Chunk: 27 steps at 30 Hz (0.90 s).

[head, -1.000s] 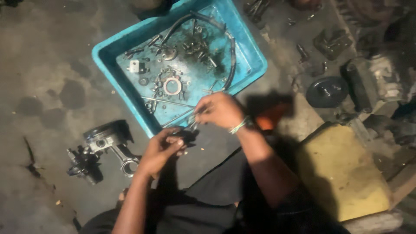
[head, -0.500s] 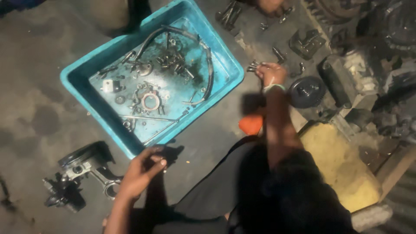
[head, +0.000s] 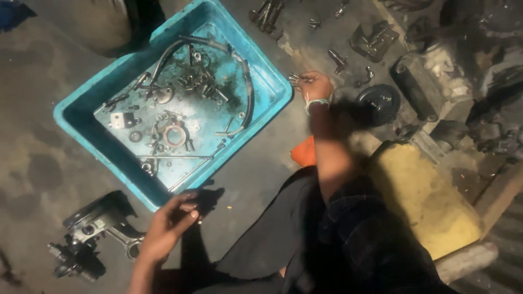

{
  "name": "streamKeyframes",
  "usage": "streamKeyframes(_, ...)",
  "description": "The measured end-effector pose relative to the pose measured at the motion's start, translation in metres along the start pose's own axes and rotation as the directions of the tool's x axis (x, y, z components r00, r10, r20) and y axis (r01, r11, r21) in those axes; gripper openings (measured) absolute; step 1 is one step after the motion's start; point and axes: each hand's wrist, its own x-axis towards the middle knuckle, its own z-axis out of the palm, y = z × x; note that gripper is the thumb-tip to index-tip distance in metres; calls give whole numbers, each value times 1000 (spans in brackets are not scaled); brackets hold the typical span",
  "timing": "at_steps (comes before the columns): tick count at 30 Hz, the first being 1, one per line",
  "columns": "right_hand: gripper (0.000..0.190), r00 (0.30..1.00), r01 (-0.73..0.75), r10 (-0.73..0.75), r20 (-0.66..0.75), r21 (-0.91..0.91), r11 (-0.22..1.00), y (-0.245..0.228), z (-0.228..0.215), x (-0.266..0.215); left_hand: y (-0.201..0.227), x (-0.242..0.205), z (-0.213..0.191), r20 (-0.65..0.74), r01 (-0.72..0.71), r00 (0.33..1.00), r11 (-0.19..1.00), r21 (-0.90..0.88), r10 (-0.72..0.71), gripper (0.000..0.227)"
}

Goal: The person sits on the floor and sorts small mechanical parts from a blue plastic tray. They pick up individual items such as bolts, nuts, and washers, inspect them, and place them back into the tray or on the floor.

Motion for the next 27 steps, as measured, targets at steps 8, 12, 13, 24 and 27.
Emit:
streamKeyframes(8,12,1000,3,-6,-23,-143,990,-7,-18,2,3,-4,-12,-54,-68,996,997,-26,66,39)
streamKeyframes(12,10,997,72,-77,-20,-164,984,-20,-22,-2,8,-8,-26,-326,-43,942,993,111,77,27)
streamKeyframes(13,10,997,76,-76,8,-140,987,-25,-22,-4,8,-9,-31,-420,-46,900,985,167,114,25)
streamKeyframes(24,27,922,378,-287,261,-440,814,-98,20,-57,-23,12,-50,-655,22,713,926,377,250,44)
streamKeyframes(27,31,893,443,-330,307,-469,764,-108,15,-70,-37,17,-57,-646,118,728,886,449,230,42)
